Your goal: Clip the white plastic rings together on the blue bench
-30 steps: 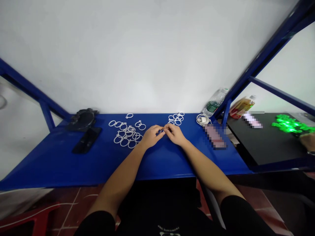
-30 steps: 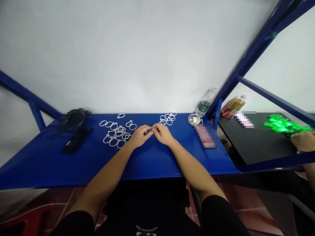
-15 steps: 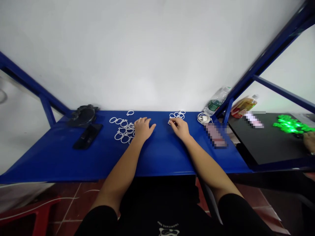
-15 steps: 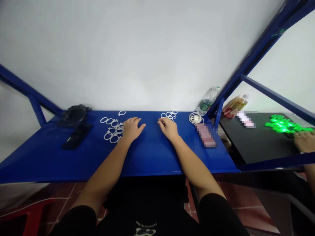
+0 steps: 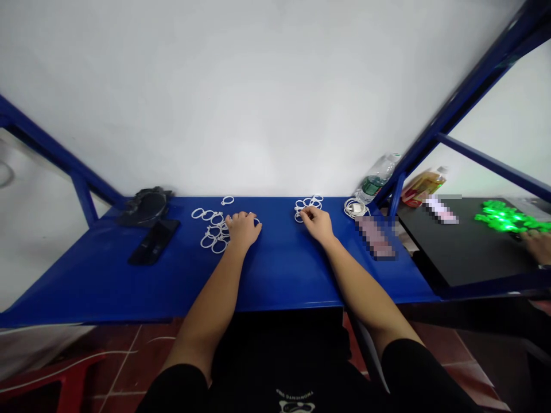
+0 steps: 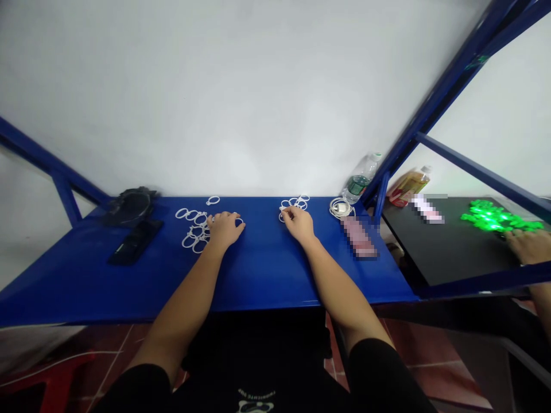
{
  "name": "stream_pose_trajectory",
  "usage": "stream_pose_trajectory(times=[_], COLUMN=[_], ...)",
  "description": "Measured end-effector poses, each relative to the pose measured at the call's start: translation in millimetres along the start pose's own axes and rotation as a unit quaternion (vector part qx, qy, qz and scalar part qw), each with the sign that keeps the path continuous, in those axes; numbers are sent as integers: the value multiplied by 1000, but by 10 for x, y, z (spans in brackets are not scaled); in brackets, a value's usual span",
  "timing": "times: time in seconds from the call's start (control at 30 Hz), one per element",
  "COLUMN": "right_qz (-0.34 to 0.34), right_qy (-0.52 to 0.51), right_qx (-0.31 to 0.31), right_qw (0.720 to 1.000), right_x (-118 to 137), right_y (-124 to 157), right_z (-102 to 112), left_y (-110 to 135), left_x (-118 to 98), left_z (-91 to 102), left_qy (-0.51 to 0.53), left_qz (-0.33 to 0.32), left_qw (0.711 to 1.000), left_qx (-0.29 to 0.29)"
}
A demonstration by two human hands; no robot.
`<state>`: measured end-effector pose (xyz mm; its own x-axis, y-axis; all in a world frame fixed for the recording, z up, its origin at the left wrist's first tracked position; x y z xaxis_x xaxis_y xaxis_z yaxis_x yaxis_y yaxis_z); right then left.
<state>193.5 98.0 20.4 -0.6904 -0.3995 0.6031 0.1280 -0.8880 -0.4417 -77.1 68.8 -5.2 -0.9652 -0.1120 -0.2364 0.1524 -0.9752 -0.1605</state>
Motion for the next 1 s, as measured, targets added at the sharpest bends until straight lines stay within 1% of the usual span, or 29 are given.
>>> stream_pose_trajectory(times=[0.1,0.2,0.33,0.47,0.53,0.6,0.7,0.8,0.9,1.0], right_qz=[-12,-19,3,51,74,90,101,118,139,145], right_qy=[8,13,8,-16,-23,-30,-46,-55,-50,-45], right_qx=[16,27,41,70,85,100,124,153,160,151], right_qw=[1000,999,999,996,993,990,986,980,976,977], right_x=[-37,-65,-36,60,117,168,225,276,316,336], right_y=[-13,-15,12,60,88,118,161,200,218,211], right_z=[-16,-42,-95,-166,-200,-232,-286,-349,-377,-355], left_y=[16,39,59,63,79,114,198,282,327,325], left_x=[-34,-83,-152,-256,-325,-405,-537,-652,-717,-720], left_z=[21,23,20,81,127,162,179,139,74,36], left_qy=[1,11,36,113,171,229,290,312,294,282], left_qz=[-3,-20,-44,-85,-117,-152,-209,-259,-296,-301], left_qw=[1000,1000,998,989,976,958,932,913,909,911], left_qx=[1,3,-1,-47,-70,-78,-65,-33,-9,-3])
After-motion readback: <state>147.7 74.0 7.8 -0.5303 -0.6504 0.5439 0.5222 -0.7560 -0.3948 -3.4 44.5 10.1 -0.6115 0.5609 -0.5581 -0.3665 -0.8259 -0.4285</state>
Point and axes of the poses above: each hand's wrist, its own y-axis away from the middle knuckle, its own z-axis out of the back of the hand, x = y × z, the point moved 6 cm from there along -y, towards the middle knuckle, and after that the axes turned 2 degrees about y, right-handed, at the moved point
